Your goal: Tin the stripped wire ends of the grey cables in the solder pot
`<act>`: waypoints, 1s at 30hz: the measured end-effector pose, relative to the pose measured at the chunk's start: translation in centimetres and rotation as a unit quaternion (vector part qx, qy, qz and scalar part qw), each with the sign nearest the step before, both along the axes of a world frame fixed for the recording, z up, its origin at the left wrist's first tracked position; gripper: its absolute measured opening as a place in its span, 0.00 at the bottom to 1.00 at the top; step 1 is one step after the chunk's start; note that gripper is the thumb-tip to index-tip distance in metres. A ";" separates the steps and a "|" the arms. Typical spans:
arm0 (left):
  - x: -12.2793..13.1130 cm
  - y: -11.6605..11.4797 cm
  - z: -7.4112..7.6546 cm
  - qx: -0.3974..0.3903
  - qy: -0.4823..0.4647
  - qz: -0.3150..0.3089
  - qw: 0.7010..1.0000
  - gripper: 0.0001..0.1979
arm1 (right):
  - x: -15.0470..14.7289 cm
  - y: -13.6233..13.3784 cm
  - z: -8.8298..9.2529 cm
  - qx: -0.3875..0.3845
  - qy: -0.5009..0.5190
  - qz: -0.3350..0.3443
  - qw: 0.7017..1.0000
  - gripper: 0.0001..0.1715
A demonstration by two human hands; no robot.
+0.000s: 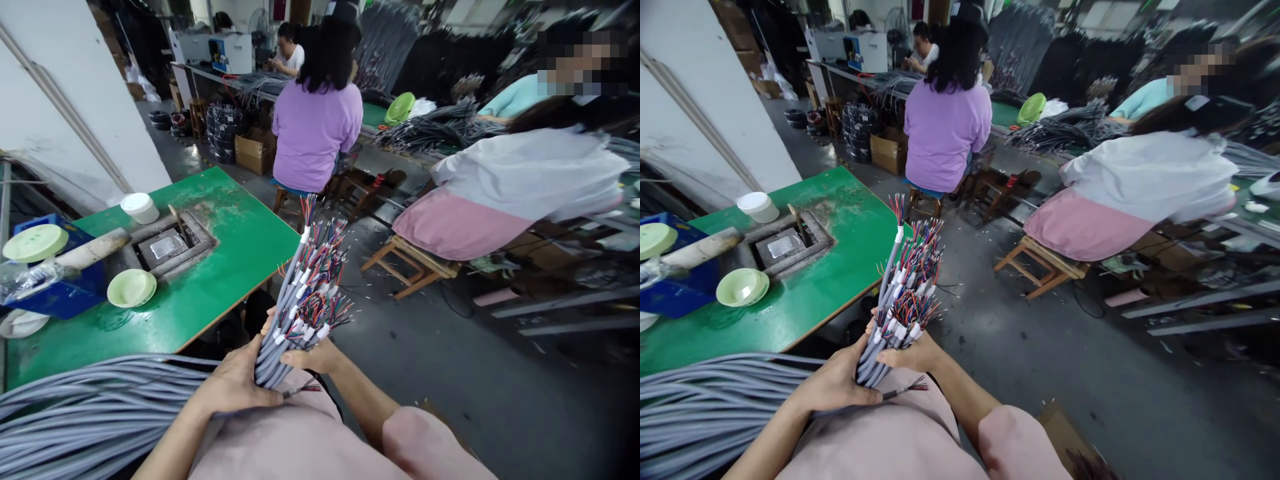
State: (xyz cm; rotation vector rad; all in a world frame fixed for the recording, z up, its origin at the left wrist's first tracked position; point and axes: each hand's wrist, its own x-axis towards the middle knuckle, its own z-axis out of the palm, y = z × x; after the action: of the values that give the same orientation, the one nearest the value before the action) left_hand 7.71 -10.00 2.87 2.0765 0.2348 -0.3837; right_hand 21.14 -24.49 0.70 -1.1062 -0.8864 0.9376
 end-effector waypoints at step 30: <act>0.0 0.4 -0.8 0.024 -0.009 -0.023 0.999 0.49 | 0.2 0.0 -0.1 0.008 -0.033 -0.015 0.999 0.26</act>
State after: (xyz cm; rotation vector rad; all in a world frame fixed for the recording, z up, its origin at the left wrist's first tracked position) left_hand 7.70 -9.63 2.05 2.1349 0.1870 -0.3907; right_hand 21.38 -24.48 0.57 -1.1388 -0.9268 0.8733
